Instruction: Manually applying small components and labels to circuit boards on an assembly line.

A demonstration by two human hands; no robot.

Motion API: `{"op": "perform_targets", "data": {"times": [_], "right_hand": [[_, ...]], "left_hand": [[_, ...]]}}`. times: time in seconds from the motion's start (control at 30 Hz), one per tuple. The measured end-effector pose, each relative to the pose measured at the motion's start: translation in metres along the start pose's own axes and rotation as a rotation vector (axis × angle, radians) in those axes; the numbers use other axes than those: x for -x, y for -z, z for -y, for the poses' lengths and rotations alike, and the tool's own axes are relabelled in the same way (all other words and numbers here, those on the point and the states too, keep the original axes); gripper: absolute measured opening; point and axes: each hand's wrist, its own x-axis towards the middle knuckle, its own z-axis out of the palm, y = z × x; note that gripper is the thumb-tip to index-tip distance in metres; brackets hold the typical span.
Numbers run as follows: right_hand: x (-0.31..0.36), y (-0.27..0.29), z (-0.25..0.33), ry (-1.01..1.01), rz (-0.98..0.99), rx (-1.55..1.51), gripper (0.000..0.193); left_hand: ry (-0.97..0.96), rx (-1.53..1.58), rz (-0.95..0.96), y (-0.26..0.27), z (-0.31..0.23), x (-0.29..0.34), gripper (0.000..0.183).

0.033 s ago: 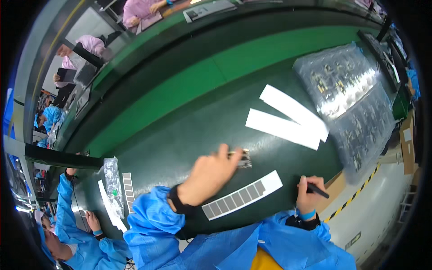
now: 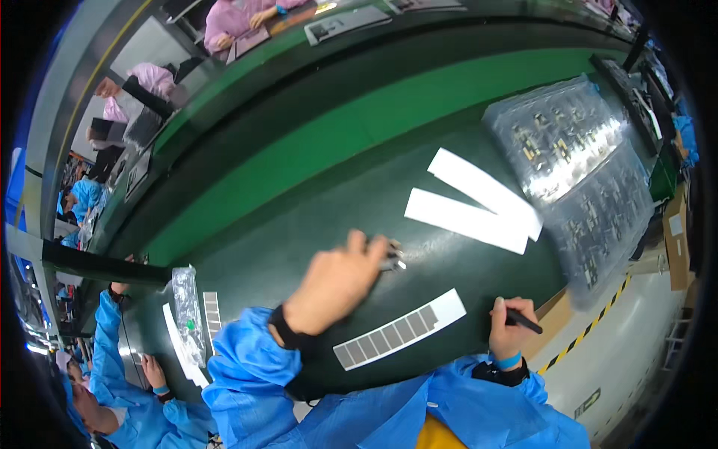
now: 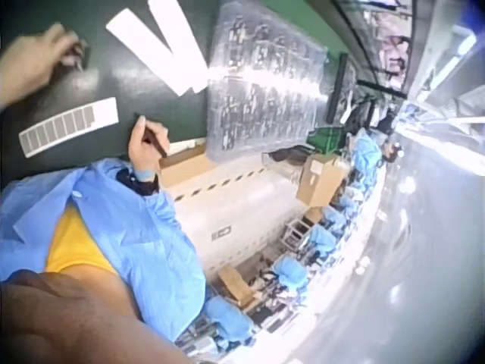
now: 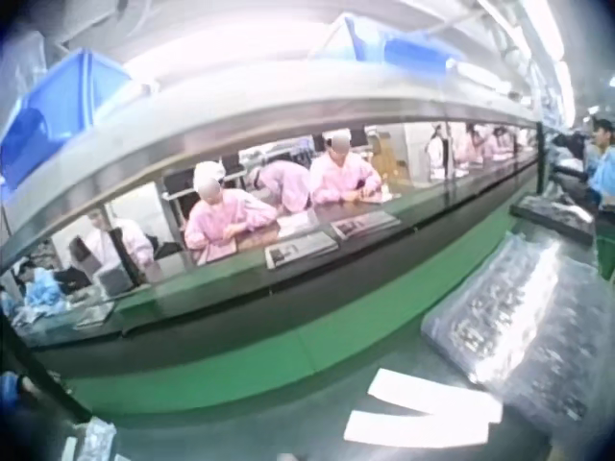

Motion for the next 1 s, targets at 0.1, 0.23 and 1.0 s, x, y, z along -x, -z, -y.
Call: {"op": "perform_targets", "data": {"times": [0.1,0.23,1.0], "right_hand": [[0.003,0.002,0.006,-0.032,-0.04,0.006,0.016],[-0.014,-0.001,0.019,0.039,-0.005,-0.065,0.012],[-0.126,0.093,0.03,0.066,0.29,0.984,0.021]], "left_hand": [[0.11,-0.112,-0.183,0.023,0.054,-0.03,0.047],[0.25,-0.291,-0.351,0.032,0.15,-0.056,0.043],[-0.318,0.347,0.156,-0.042,-0.034,0.059,0.047]]}}
